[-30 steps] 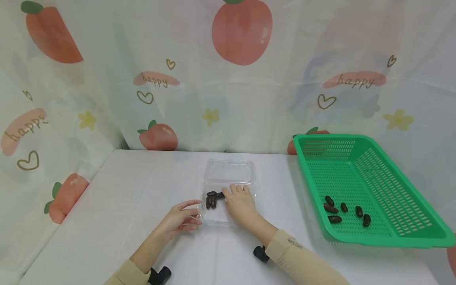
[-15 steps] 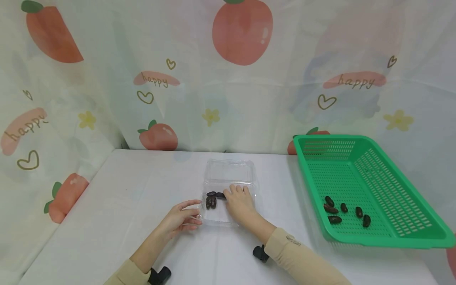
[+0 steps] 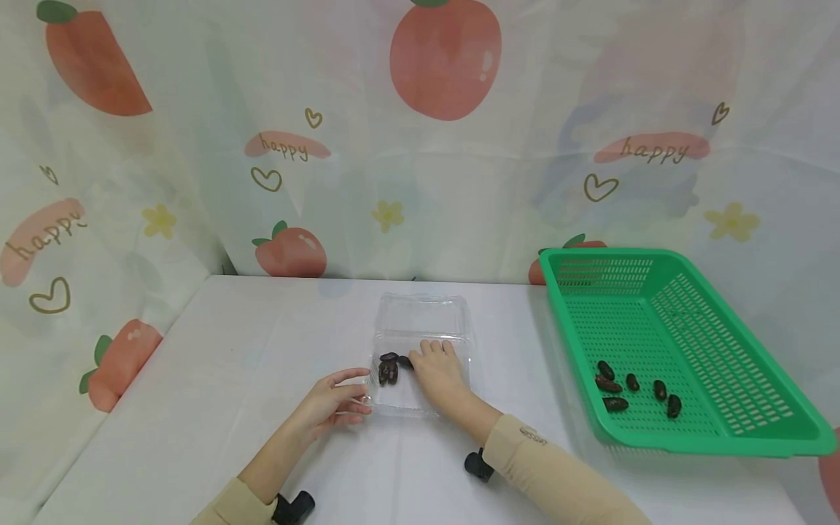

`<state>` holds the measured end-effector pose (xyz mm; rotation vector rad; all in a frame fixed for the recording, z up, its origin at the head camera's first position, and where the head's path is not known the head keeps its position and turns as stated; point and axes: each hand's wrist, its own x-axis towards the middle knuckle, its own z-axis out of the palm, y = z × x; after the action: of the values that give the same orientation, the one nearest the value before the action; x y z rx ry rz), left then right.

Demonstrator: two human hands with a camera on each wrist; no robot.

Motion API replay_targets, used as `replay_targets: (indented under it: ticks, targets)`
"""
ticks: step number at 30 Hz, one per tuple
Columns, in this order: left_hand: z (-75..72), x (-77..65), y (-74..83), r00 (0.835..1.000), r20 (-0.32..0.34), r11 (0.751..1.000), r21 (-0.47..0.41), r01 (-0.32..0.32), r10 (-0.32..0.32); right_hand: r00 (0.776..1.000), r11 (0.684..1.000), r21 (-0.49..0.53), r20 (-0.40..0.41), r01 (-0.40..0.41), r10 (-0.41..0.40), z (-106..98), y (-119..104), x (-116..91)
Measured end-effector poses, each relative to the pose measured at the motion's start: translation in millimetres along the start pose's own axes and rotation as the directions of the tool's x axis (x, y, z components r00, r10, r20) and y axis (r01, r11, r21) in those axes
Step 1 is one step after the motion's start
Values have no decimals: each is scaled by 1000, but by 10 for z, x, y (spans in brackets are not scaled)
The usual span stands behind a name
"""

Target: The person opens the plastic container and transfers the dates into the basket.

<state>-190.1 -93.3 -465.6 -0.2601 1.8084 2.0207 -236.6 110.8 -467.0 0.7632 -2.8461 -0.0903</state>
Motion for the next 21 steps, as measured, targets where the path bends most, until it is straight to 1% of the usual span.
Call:
replay_targets:
  ticks: [5,9,13,17,21]
  targets:
    - [0,-8,6,1000,-1,1000,4,0,0,1000,1000,-12,0,-3,3,7,-1,3]
    - [0,-15,10,1000,0,1000,8,1,-1,1000,1000,-5,-28,-7,7,5,-4,8]
    - [1,-11,11,1000,-2,1000,9,1,-1,994,1000,1,-105,5,-5,-14,4,4]
    - [0,-7,9,1000,-4,1000,11,-4,4,980,1000,5,-199,20,-19,-47,32,5]
    - [-4,-5,-3,1000,-6,1000,9,-2,2,969,1000,-2,-247,16,-16,-129,77,-1]
